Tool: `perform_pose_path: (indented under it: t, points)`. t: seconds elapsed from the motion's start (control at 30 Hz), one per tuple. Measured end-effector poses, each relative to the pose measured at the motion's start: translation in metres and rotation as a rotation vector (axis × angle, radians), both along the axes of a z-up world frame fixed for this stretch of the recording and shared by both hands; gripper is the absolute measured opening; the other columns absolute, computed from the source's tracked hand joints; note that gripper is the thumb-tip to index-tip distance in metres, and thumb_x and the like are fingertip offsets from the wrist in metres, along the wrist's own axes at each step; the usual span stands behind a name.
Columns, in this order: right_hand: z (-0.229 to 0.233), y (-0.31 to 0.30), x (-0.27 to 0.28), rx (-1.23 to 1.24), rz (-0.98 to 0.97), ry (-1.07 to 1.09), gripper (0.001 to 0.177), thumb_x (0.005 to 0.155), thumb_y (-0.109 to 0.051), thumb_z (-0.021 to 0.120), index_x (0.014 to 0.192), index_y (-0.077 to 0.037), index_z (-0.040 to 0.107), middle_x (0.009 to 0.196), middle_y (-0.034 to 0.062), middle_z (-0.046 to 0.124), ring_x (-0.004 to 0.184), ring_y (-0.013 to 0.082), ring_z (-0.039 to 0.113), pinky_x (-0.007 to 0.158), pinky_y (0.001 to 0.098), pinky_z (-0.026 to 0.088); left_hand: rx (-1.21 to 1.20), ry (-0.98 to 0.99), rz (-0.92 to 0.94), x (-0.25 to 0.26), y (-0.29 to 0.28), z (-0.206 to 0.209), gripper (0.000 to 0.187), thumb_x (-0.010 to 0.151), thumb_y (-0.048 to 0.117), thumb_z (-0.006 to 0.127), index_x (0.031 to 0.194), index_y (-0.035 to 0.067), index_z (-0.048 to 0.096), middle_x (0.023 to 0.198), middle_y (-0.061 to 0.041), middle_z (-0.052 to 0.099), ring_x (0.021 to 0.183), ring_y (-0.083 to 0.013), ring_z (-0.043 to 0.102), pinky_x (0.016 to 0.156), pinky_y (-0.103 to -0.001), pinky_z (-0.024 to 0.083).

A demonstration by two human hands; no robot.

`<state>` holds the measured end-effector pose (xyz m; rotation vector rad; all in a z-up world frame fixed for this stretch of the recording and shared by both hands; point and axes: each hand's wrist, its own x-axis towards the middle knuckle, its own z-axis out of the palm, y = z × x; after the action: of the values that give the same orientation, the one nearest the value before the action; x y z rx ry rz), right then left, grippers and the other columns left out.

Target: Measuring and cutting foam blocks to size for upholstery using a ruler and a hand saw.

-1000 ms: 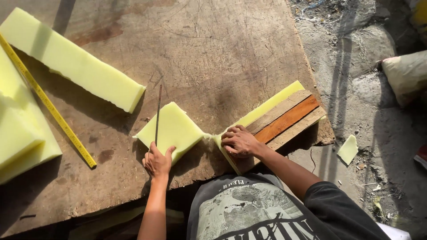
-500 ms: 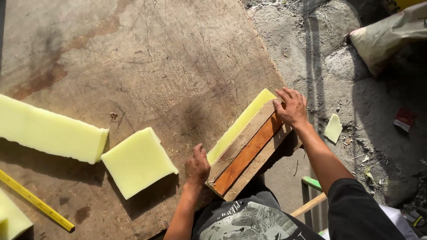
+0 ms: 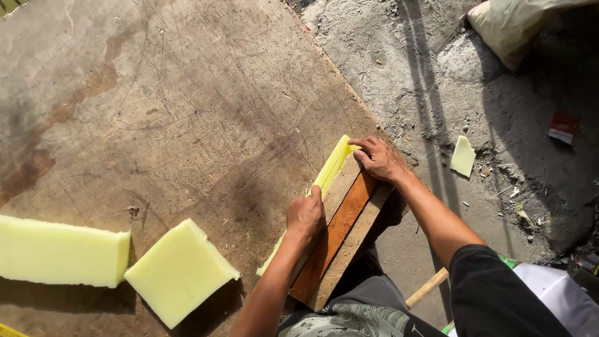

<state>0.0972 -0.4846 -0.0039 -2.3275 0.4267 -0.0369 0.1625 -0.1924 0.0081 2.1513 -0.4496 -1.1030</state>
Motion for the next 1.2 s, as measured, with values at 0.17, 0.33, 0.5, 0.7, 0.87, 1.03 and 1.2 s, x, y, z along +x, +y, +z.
perform_pose_path:
  t: [0.17, 0.33, 0.5, 0.7, 0.87, 1.03, 1.2]
  points:
    - [0.015, 0.002, 0.004, 0.036, 0.005, 0.157, 0.039, 0.108, -0.035, 0.054, 0.146, -0.038, 0.065, 0.113, 0.0153, 0.066, 0.099, 0.038, 0.065, 0.086, 0.0509, 0.052, 0.066, -0.084, -0.165, -0.002, 0.001, -0.017, 0.058, 0.118, 0.037, 0.027, 0.077, 0.011, 0.059, 0.052, -0.002, 0.048, 0.052, -0.0244, 0.055, 0.061, -0.034, 0.05]
    - [0.067, -0.004, 0.029, -0.143, 0.213, 0.51, 0.045, 0.106, -0.044, 0.046, 0.148, -0.039, 0.06, 0.118, 0.0209, 0.067, 0.11, 0.0462, 0.067, 0.092, 0.0569, 0.053, 0.317, -0.501, -0.602, 0.018, -0.03, -0.034, 0.011, 0.104, 0.014, 0.036, 0.11, 0.018, 0.045, 0.078, -0.013, 0.074, 0.078, -0.0351, 0.078, 0.067, -0.05, 0.061]
    - [0.046, -0.016, 0.054, -0.171, 0.302, 0.7, 0.051, 0.104, -0.049, 0.042, 0.152, -0.042, 0.056, 0.137, 0.0175, 0.066, 0.134, 0.0406, 0.06, 0.108, 0.0532, 0.049, 0.351, -0.71, -0.887, -0.002, 0.051, -0.045, 0.021, 0.107, 0.012, 0.042, 0.124, 0.014, 0.054, 0.083, -0.013, 0.076, 0.082, -0.0276, 0.077, 0.078, -0.04, 0.06]
    - [0.068, -0.017, 0.064, -0.167, 0.379, 0.746, 0.061, 0.096, -0.048, 0.044, 0.156, -0.044, 0.05, 0.134, 0.0202, 0.065, 0.133, 0.045, 0.06, 0.11, 0.0565, 0.048, 0.286, -0.155, -0.472, 0.026, -0.021, -0.02, 0.053, 0.102, 0.047, 0.029, 0.107, 0.007, 0.063, 0.09, -0.024, 0.074, 0.1, -0.0411, 0.075, 0.088, -0.051, 0.054]
    - [0.067, -0.022, 0.068, -0.145, 0.388, 0.751, 0.065, 0.092, -0.049, 0.043, 0.156, -0.041, 0.051, 0.133, 0.0216, 0.066, 0.132, 0.0471, 0.06, 0.111, 0.0578, 0.046, 0.251, -0.32, -0.642, 0.017, 0.033, -0.004, 0.021, 0.1, 0.027, 0.046, 0.117, 0.016, 0.051, 0.081, -0.017, 0.073, 0.085, -0.0391, 0.077, 0.075, -0.051, 0.059]
    - [0.078, -0.008, 0.067, -0.161, 0.357, 0.78, 0.065, 0.097, -0.049, 0.037, 0.16, -0.04, 0.047, 0.142, 0.0233, 0.061, 0.135, 0.0464, 0.058, 0.114, 0.0559, 0.045, 0.148, -0.472, -0.624, 0.014, 0.014, -0.071, 0.023, 0.092, 0.03, 0.057, 0.109, 0.017, 0.048, 0.076, -0.017, 0.073, 0.08, -0.0418, 0.078, 0.07, -0.055, 0.061]
    - [0.083, -0.008, 0.066, -0.174, 0.346, 0.783, 0.065, 0.095, -0.052, 0.038, 0.159, -0.042, 0.047, 0.14, 0.0211, 0.062, 0.133, 0.0466, 0.06, 0.112, 0.0565, 0.047, 0.253, -0.387, -0.634, 0.01, 0.066, -0.014, 0.027, 0.092, 0.032, 0.061, 0.114, 0.02, 0.05, 0.081, -0.017, 0.075, 0.086, -0.0413, 0.078, 0.073, -0.054, 0.062]
